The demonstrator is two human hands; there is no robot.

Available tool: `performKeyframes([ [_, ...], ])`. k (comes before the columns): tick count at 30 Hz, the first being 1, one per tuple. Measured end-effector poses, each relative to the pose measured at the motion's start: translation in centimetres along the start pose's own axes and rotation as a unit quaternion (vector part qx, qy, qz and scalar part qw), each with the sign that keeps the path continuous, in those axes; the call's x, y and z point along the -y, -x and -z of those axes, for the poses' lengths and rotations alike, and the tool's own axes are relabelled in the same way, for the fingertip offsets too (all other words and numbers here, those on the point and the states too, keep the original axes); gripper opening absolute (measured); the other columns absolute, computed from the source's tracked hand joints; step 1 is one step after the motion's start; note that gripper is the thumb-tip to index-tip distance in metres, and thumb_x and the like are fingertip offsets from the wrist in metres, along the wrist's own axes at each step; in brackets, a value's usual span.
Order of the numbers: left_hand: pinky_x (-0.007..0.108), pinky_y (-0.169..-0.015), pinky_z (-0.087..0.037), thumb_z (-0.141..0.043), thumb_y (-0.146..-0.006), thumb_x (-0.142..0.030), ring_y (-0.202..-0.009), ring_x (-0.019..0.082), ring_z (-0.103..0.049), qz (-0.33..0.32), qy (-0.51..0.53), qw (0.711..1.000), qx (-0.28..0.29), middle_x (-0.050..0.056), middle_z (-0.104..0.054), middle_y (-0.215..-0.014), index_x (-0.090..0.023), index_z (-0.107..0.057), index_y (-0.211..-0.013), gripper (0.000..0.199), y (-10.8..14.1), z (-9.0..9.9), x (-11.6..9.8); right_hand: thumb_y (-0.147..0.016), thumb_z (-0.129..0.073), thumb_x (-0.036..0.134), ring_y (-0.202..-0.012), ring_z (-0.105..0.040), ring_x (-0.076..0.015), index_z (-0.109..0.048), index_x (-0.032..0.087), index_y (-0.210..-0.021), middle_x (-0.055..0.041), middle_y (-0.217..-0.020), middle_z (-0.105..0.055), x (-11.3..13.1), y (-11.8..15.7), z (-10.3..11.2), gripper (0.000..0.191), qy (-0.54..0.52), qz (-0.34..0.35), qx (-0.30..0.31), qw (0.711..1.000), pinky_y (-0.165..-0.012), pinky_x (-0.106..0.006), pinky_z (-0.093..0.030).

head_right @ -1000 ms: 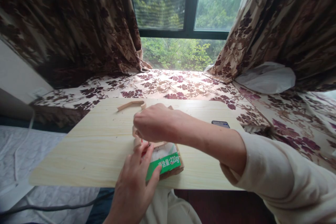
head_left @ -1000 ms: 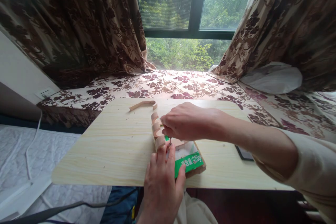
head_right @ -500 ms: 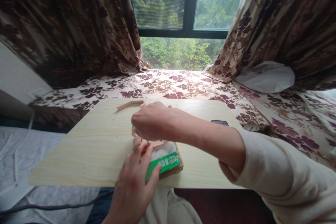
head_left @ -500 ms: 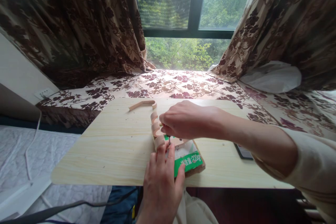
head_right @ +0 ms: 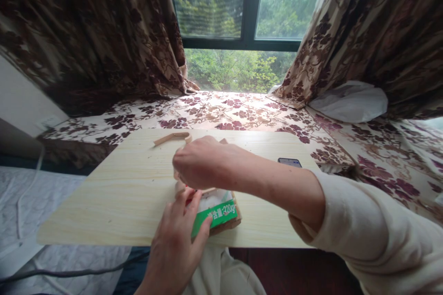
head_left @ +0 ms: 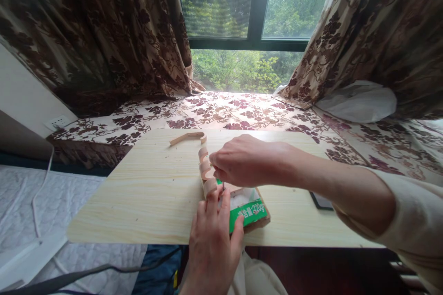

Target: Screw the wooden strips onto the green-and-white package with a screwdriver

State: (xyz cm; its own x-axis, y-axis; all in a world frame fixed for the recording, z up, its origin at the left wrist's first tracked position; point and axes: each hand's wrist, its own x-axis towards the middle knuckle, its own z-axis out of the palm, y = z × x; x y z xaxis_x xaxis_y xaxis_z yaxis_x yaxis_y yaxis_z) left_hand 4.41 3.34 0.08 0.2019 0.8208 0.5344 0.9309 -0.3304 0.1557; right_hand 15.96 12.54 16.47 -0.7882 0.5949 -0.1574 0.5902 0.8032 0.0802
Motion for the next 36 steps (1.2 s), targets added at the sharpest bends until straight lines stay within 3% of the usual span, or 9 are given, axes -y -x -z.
performKeyframes([
  [6,0.042,-0.082,-0.051,-0.049,-0.085,-0.026,-0.099,0.026,-0.054,0.008,0.001,1.0,0.006,0.011,-0.052,-0.128,-0.016,-0.05,-0.125,0.042,-0.04,0.15,-0.1,-0.083,-0.046,0.015,-0.057,-0.053,-0.0145,-0.063,0.017,-0.079,-0.0057,-0.067,-0.064,-0.15,0.31,0.31,0.017,-0.001,0.06,-0.014,0.998,-0.047,-0.027,-0.026],
  [15,0.041,-0.083,-0.051,-0.047,-0.085,-0.025,-0.1,0.025,-0.053,0.002,0.011,1.0,0.002,0.011,-0.051,-0.129,-0.015,-0.05,-0.125,0.041,0.04,0.03,-0.07,-0.087,-0.041,0.022,-0.055,-0.054,-0.0155,-0.063,0.013,-0.083,-0.0104,-0.067,-0.066,-0.07,-0.32,-0.08,0.025,0.0,0.0,-0.011,1.0,-0.046,-0.028,-0.024],
  [21,0.042,-0.081,-0.051,-0.049,-0.084,-0.026,-0.099,0.026,-0.054,0.008,0.004,1.0,0.004,0.011,-0.051,-0.129,-0.016,-0.049,-0.126,0.043,0.04,0.04,-0.05,-0.084,-0.045,0.015,-0.058,-0.054,-0.014,-0.063,0.015,-0.084,-0.007,-0.07,-0.066,-0.02,0.06,0.31,0.018,-0.004,0.052,-0.006,0.999,-0.048,-0.027,-0.026],
  [29,0.041,-0.081,-0.051,-0.049,-0.084,-0.025,-0.097,0.026,-0.054,-0.003,0.003,1.0,-0.005,0.012,-0.052,-0.128,-0.014,-0.051,-0.124,0.042,0.02,-0.06,0.03,-0.088,-0.041,0.021,-0.055,-0.054,-0.0146,-0.061,0.014,-0.079,-0.0089,-0.067,-0.066,0.17,-0.32,-0.03,0.023,0.011,-0.014,-0.003,1.0,-0.046,-0.027,-0.025],
  [36,0.043,-0.079,-0.052,-0.05,-0.084,-0.025,-0.096,0.026,-0.053,0.001,0.006,1.0,0.0,0.013,-0.052,-0.128,-0.013,-0.049,-0.126,0.043,0.02,0.07,-0.09,-0.086,-0.044,0.019,-0.059,-0.055,-0.0162,-0.063,0.016,-0.087,-0.0076,-0.071,-0.066,0.03,-0.16,-0.15,0.019,-0.002,0.051,-0.011,0.999,-0.049,-0.028,-0.028],
])
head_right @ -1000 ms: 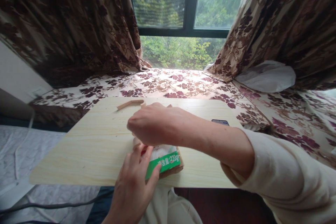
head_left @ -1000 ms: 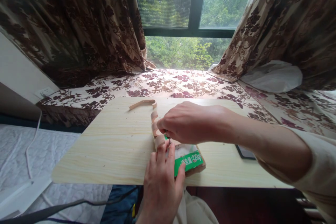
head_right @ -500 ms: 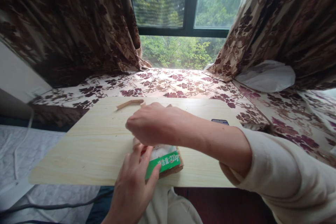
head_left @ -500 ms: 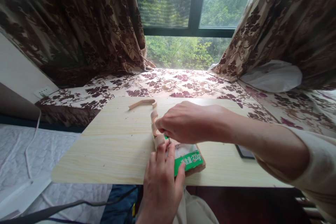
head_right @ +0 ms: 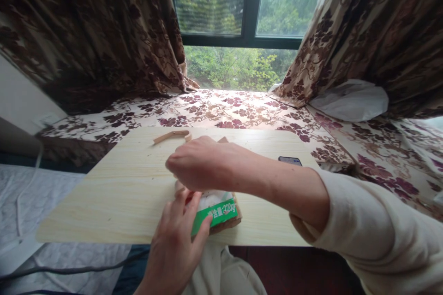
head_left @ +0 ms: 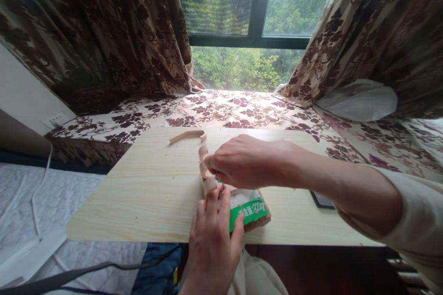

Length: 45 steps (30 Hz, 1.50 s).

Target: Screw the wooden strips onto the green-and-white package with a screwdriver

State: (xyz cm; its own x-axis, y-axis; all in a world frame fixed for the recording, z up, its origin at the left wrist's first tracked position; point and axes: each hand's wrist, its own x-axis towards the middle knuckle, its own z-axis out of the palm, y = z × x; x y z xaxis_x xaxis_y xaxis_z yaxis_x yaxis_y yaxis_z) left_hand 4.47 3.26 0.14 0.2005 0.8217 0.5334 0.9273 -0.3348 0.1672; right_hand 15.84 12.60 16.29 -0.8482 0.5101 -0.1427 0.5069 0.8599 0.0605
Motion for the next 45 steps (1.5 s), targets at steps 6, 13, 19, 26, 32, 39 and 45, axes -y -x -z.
performKeyframes([
  [6,0.043,-0.083,-0.05,-0.047,-0.085,-0.026,-0.101,0.027,-0.053,0.008,-0.002,1.0,0.013,0.013,-0.049,-0.132,-0.015,-0.049,-0.126,0.042,0.2,-0.3,0.1,-0.089,-0.04,0.025,-0.061,-0.058,-0.0182,-0.063,0.012,-0.085,-0.013,-0.072,-0.067,-0.2,-0.3,-0.8,0.027,-0.008,-0.07,-0.01,0.997,-0.046,-0.027,-0.026],
  [13,0.044,-0.082,-0.051,-0.047,-0.085,-0.025,-0.1,0.027,-0.052,0.009,-0.001,1.0,0.018,0.013,-0.05,-0.131,-0.013,-0.048,-0.127,0.043,0.1,-0.1,0.0,-0.083,-0.049,0.02,-0.062,-0.057,-0.0158,-0.064,0.016,-0.086,-0.007,-0.073,-0.067,-0.2,0.3,0.1,0.015,-0.003,-0.017,-0.015,1.0,-0.048,-0.028,-0.025],
  [19,0.045,-0.079,-0.051,-0.047,-0.085,-0.025,-0.099,0.028,-0.052,-0.005,-0.008,1.0,0.007,0.014,-0.049,-0.131,-0.011,-0.049,-0.126,0.043,0.1,-0.2,0.1,-0.088,-0.042,0.022,-0.059,-0.056,-0.0158,-0.063,0.015,-0.082,-0.0084,-0.069,-0.066,-0.2,-0.3,-0.8,0.022,-0.006,-0.03,-0.035,0.999,-0.047,-0.028,-0.022],
  [26,0.043,-0.082,-0.051,-0.048,-0.086,-0.026,-0.1,0.027,-0.052,0.002,-0.001,1.0,0.012,0.013,-0.048,-0.132,-0.012,-0.048,-0.127,0.043,0.2,-0.1,0.0,-0.085,-0.045,0.025,-0.062,-0.057,-0.0178,-0.065,0.014,-0.084,-0.0107,-0.073,-0.068,-0.1,-0.3,-0.2,0.023,-0.013,-0.05,-0.022,0.998,-0.049,-0.028,-0.024],
  [32,0.043,-0.079,-0.052,-0.049,-0.084,-0.025,-0.097,0.027,-0.051,-0.01,-0.01,1.0,-0.006,0.015,-0.05,-0.129,-0.01,-0.049,-0.125,0.044,0.2,0.0,-0.1,-0.085,-0.045,0.017,-0.061,-0.053,-0.0138,-0.065,0.016,-0.084,-0.0068,-0.074,-0.066,-0.2,0.1,-0.2,0.02,-0.024,-0.009,-0.004,1.0,-0.05,-0.027,-0.025],
  [39,0.044,-0.077,-0.052,-0.05,-0.084,-0.025,-0.099,0.028,-0.05,-0.025,-0.02,0.999,-0.007,0.016,-0.05,-0.127,-0.008,-0.048,-0.126,0.046,0.3,0.0,0.0,-0.089,-0.04,0.027,-0.057,-0.052,-0.015,-0.066,0.014,-0.08,-0.0097,-0.07,-0.067,-0.3,-0.5,-1.1,0.03,-0.008,-0.077,-0.034,0.996,-0.048,-0.027,-0.021],
  [45,0.045,-0.077,-0.053,-0.05,-0.084,-0.026,-0.097,0.028,-0.051,-0.021,-0.022,1.0,-0.006,0.016,-0.051,-0.128,-0.008,-0.048,-0.127,0.046,0.2,-0.1,0.0,-0.084,-0.048,0.021,-0.055,-0.046,-0.0118,-0.065,0.019,-0.082,-0.0041,-0.072,-0.066,-0.3,0.2,-0.1,0.017,-0.041,-0.012,-0.014,0.999,-0.049,-0.026,-0.024],
])
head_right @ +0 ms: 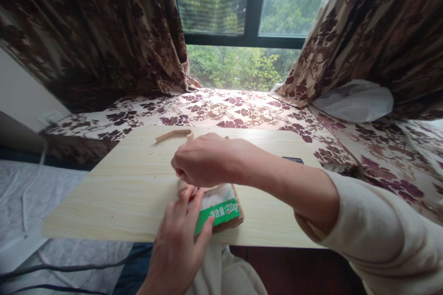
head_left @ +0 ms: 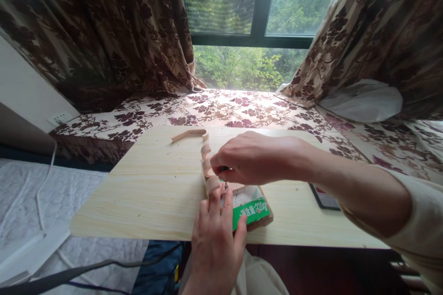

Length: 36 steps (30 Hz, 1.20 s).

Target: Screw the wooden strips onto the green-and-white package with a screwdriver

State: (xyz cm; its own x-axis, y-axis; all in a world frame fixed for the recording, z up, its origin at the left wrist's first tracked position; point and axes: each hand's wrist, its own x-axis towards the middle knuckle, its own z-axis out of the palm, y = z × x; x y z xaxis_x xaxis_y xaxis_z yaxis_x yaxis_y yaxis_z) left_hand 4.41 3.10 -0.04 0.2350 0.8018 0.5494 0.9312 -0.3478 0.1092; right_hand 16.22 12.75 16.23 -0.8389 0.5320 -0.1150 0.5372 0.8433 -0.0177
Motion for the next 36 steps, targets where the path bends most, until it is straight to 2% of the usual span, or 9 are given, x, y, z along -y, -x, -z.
performKeyframes([
  [3,0.044,-0.076,-0.053,-0.049,-0.085,-0.026,-0.096,0.028,-0.051,-0.005,0.001,1.0,0.004,0.016,-0.05,-0.128,-0.008,-0.048,-0.126,0.045,0.0,0.0,0.0,-0.086,-0.044,0.019,-0.057,-0.048,-0.0123,-0.065,0.017,-0.083,-0.006,-0.073,-0.066,-0.2,-0.3,-0.5,0.021,-0.003,-0.01,0.002,1.0,-0.05,-0.027,-0.023],
  [9,0.045,-0.077,-0.053,-0.048,-0.085,-0.026,-0.098,0.028,-0.051,-0.007,0.004,1.0,0.003,0.017,-0.049,-0.128,-0.009,-0.048,-0.126,0.045,0.0,-0.1,0.1,-0.09,-0.039,0.027,-0.058,-0.051,-0.0145,-0.065,0.015,-0.08,-0.0086,-0.072,-0.068,-1.0,-0.9,-1.5,0.03,0.032,-0.049,-0.038,0.998,-0.048,-0.027,-0.02],
  [14,0.044,-0.078,-0.052,-0.048,-0.085,-0.026,-0.099,0.028,-0.051,-0.009,-0.005,1.0,0.005,0.017,-0.048,-0.129,-0.008,-0.048,-0.126,0.045,0.0,0.0,0.2,-0.082,-0.051,0.025,-0.056,-0.046,-0.012,-0.066,0.02,-0.09,-0.004,-0.073,-0.066,-0.8,-0.3,-0.5,0.018,-0.01,-0.013,-0.017,1.0,-0.049,-0.026,-0.023],
  [19,0.043,-0.077,-0.053,-0.047,-0.085,-0.026,-0.098,0.027,-0.052,-0.005,-0.009,1.0,0.008,0.017,-0.048,-0.13,-0.009,-0.046,-0.128,0.046,-0.1,0.2,0.1,-0.082,-0.048,0.017,-0.054,-0.041,-0.0109,-0.064,0.02,-0.085,-0.0023,-0.071,-0.063,-0.6,0.1,-0.3,0.016,-0.025,0.011,-0.006,1.0,-0.049,-0.026,-0.023],
  [27,0.044,-0.076,-0.053,-0.049,-0.085,-0.026,-0.098,0.028,-0.051,-0.008,0.005,1.0,-0.001,0.016,-0.05,-0.127,-0.009,-0.048,-0.125,0.044,0.0,-0.1,0.1,-0.088,-0.04,0.026,-0.054,-0.046,-0.0129,-0.06,0.014,-0.081,-0.0079,-0.068,-0.064,-0.4,-0.6,-1.3,0.024,0.017,-0.059,-0.04,0.997,-0.047,-0.028,-0.02],
  [31,0.044,-0.079,-0.052,-0.049,-0.085,-0.027,-0.099,0.028,-0.051,0.005,0.006,1.0,0.002,0.015,-0.049,-0.129,-0.01,-0.048,-0.126,0.045,0.1,-0.1,0.0,-0.085,-0.047,0.022,-0.055,-0.046,-0.0124,-0.06,0.017,-0.081,-0.0039,-0.067,-0.062,0.0,-0.2,-0.5,0.015,0.019,-0.005,-0.023,1.0,-0.048,-0.027,-0.022],
  [33,0.044,-0.08,-0.052,-0.049,-0.085,-0.027,-0.099,0.028,-0.051,0.01,0.008,1.0,0.001,0.015,-0.048,-0.13,-0.01,-0.048,-0.126,0.045,0.1,-0.2,0.0,-0.087,-0.045,0.018,-0.055,-0.046,-0.0118,-0.06,0.017,-0.08,-0.0036,-0.066,-0.061,0.1,-0.1,-0.2,0.017,0.02,0.018,-0.014,1.0,-0.049,-0.027,-0.024],
  [36,0.043,-0.081,-0.051,-0.049,-0.085,-0.027,-0.099,0.027,-0.051,0.015,0.012,1.0,0.001,0.014,-0.048,-0.131,-0.012,-0.048,-0.126,0.044,0.2,-0.2,0.0,-0.089,-0.042,0.017,-0.054,-0.047,-0.0122,-0.06,0.015,-0.078,-0.0053,-0.064,-0.061,0.1,-0.2,-0.4,0.022,0.029,0.001,-0.002,1.0,-0.048,-0.028,-0.023],
])
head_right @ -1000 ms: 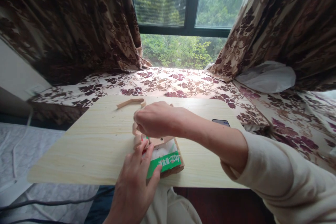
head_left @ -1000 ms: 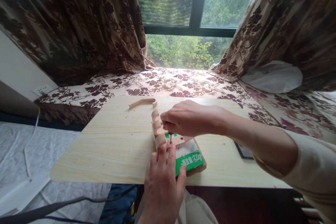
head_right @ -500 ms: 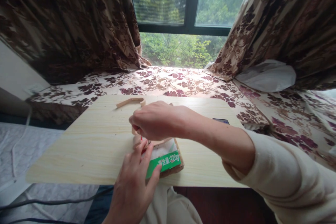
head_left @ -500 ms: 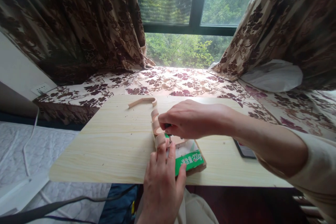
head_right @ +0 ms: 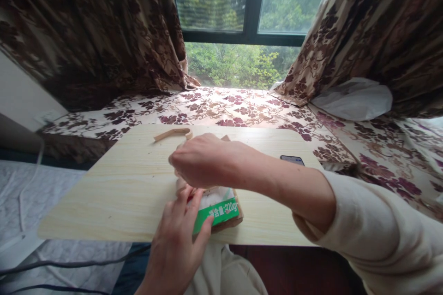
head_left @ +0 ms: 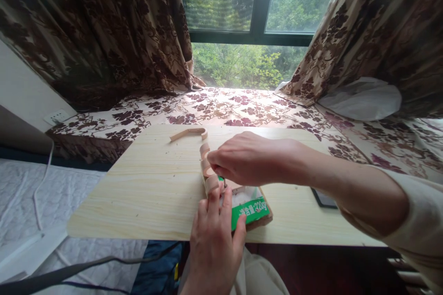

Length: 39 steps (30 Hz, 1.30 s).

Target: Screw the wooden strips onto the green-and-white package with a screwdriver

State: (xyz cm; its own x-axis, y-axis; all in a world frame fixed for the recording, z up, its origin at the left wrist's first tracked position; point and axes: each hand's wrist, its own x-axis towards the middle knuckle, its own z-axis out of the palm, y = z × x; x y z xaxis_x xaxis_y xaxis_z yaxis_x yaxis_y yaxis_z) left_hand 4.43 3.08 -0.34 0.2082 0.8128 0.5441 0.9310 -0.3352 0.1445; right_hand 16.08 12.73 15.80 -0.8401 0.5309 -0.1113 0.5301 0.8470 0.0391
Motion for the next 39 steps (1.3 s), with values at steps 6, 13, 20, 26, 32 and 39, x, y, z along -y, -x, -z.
performKeyframes([
  [6,0.044,-0.081,-0.051,-0.047,-0.086,-0.028,-0.101,0.028,-0.052,-0.002,0.008,1.0,0.014,0.015,-0.048,-0.132,-0.012,-0.048,-0.126,0.043,0.0,0.1,0.1,-0.091,-0.037,0.025,-0.055,-0.051,-0.0154,-0.062,0.014,-0.078,-0.0104,-0.069,-0.067,-0.4,-0.4,-0.9,0.031,0.01,-0.071,-0.03,0.997,-0.046,-0.028,-0.022],
  [13,0.043,-0.08,-0.051,-0.048,-0.085,-0.027,-0.099,0.027,-0.051,0.002,0.004,1.0,0.013,0.014,-0.049,-0.13,-0.012,-0.047,-0.128,0.045,-0.1,0.2,-0.1,-0.084,-0.047,0.021,-0.055,-0.049,-0.0124,-0.062,0.016,-0.078,-0.0063,-0.068,-0.065,-0.4,0.0,0.1,0.017,-0.005,0.015,-0.009,1.0,-0.047,-0.027,-0.023],
  [20,0.045,-0.08,-0.051,-0.049,-0.085,-0.026,-0.1,0.028,-0.052,-0.009,-0.002,1.0,0.009,0.016,-0.048,-0.131,-0.01,-0.048,-0.126,0.044,-0.1,0.1,0.1,-0.09,-0.039,0.025,-0.058,-0.053,-0.0154,-0.063,0.014,-0.08,-0.0101,-0.07,-0.067,-0.3,-0.4,-1.2,0.028,-0.004,-0.051,-0.035,0.998,-0.047,-0.028,-0.022],
  [26,0.044,-0.082,-0.05,-0.048,-0.085,-0.027,-0.101,0.028,-0.052,-0.005,0.006,1.0,0.009,0.015,-0.049,-0.13,-0.011,-0.049,-0.125,0.043,-0.1,0.2,0.1,-0.087,-0.043,0.029,-0.057,-0.052,-0.0153,-0.065,0.015,-0.082,-0.0091,-0.072,-0.068,-0.4,-0.2,-0.6,0.026,-0.006,-0.048,-0.034,0.998,-0.047,-0.027,-0.023],
  [32,0.043,-0.081,-0.051,-0.049,-0.085,-0.027,-0.099,0.027,-0.051,0.004,0.01,1.0,0.012,0.013,-0.048,-0.131,-0.013,-0.047,-0.127,0.044,0.0,0.3,-0.1,-0.085,-0.044,0.018,-0.059,-0.052,-0.0133,-0.064,0.017,-0.087,-0.0067,-0.074,-0.067,-0.2,0.1,0.1,0.021,-0.025,0.008,-0.003,1.0,-0.049,-0.027,-0.024],
  [39,0.044,-0.079,-0.052,-0.048,-0.086,-0.026,-0.1,0.027,-0.051,-0.011,0.0,1.0,0.02,0.015,-0.046,-0.133,-0.011,-0.047,-0.127,0.044,-0.2,0.2,0.0,-0.09,-0.037,0.027,-0.057,-0.052,-0.0149,-0.064,0.015,-0.081,-0.0094,-0.073,-0.069,-0.6,-0.4,-1.3,0.032,-0.006,-0.058,-0.044,0.997,-0.047,-0.028,-0.02],
])
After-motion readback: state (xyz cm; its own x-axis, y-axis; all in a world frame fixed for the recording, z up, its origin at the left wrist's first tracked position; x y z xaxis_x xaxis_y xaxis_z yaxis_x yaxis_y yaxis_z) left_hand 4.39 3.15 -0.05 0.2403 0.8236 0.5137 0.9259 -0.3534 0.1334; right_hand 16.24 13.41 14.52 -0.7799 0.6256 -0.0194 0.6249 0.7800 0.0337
